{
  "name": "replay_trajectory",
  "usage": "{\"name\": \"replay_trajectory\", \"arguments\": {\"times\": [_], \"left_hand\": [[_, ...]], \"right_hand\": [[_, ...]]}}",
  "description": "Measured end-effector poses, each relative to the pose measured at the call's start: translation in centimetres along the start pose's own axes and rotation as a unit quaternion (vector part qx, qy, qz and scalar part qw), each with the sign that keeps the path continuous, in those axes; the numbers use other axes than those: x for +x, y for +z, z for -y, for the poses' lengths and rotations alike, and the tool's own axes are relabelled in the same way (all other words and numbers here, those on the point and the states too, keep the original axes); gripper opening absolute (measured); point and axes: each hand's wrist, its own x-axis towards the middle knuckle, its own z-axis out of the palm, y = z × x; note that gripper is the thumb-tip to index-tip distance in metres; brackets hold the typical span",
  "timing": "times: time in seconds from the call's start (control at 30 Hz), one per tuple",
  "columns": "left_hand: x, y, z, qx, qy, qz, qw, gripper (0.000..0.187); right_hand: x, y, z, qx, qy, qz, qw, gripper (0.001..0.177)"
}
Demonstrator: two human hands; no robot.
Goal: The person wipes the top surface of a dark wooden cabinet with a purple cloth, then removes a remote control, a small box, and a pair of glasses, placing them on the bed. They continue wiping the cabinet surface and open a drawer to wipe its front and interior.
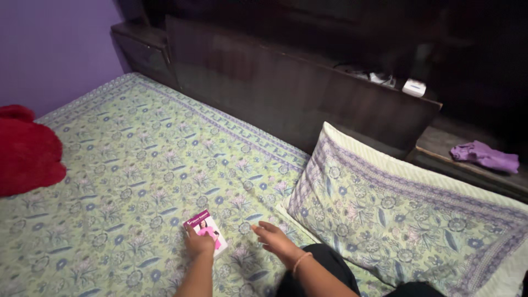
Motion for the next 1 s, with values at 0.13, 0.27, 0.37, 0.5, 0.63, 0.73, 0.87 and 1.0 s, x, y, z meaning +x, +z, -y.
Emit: {"name": "replay_trajectory", "arguments": {"times": [0.13,0.27,0.37,0.5,0.63,0.73,0.87,1.0], "left_hand": [[-2.9,-0.6,-5.8,0.105,-0.014,0.029,0.994,0.092],[-7.2,1.0,-14.2,0.093,0.079,-0.009,0.992,0.089],[-12.1,2.3,-21.0,0.011,0.172,0.005,0.985,0.087],[-19.3,3.3,-29.6,-0.109,0.309,0.024,0.945,0.082],[-25.6,3.1,-37.0,-0.152,0.401,0.054,0.902,0.078],[-28.9,2.8,-42.6,-0.17,0.448,0.071,0.875,0.076],[-31.7,3.3,-48.1,-0.175,0.491,0.079,0.85,0.072],[-32.2,5.3,-52.3,-0.202,0.526,0.078,0.822,0.07]], "right_hand": [[0.9,-3.7,0.4,-0.042,-0.053,-0.052,0.996,0.092],[1.6,-8.9,2.0,-0.119,-0.154,-0.143,0.97,0.084],[-0.8,-13.1,4.5,-0.13,-0.178,-0.193,0.956,0.082],[-5.3,-18.9,9.2,-0.149,-0.2,-0.278,0.928,0.077],[-8.6,-25.2,13.2,-0.132,-0.266,-0.353,0.887,0.068],[-10.5,-30.6,16.0,-0.1,-0.294,-0.388,0.868,0.064],[-11.9,-36.5,19.1,-0.09,-0.333,-0.418,0.84,0.06],[-12.1,-40.6,21.8,-0.108,-0.347,-0.434,0.825,0.06]]}}
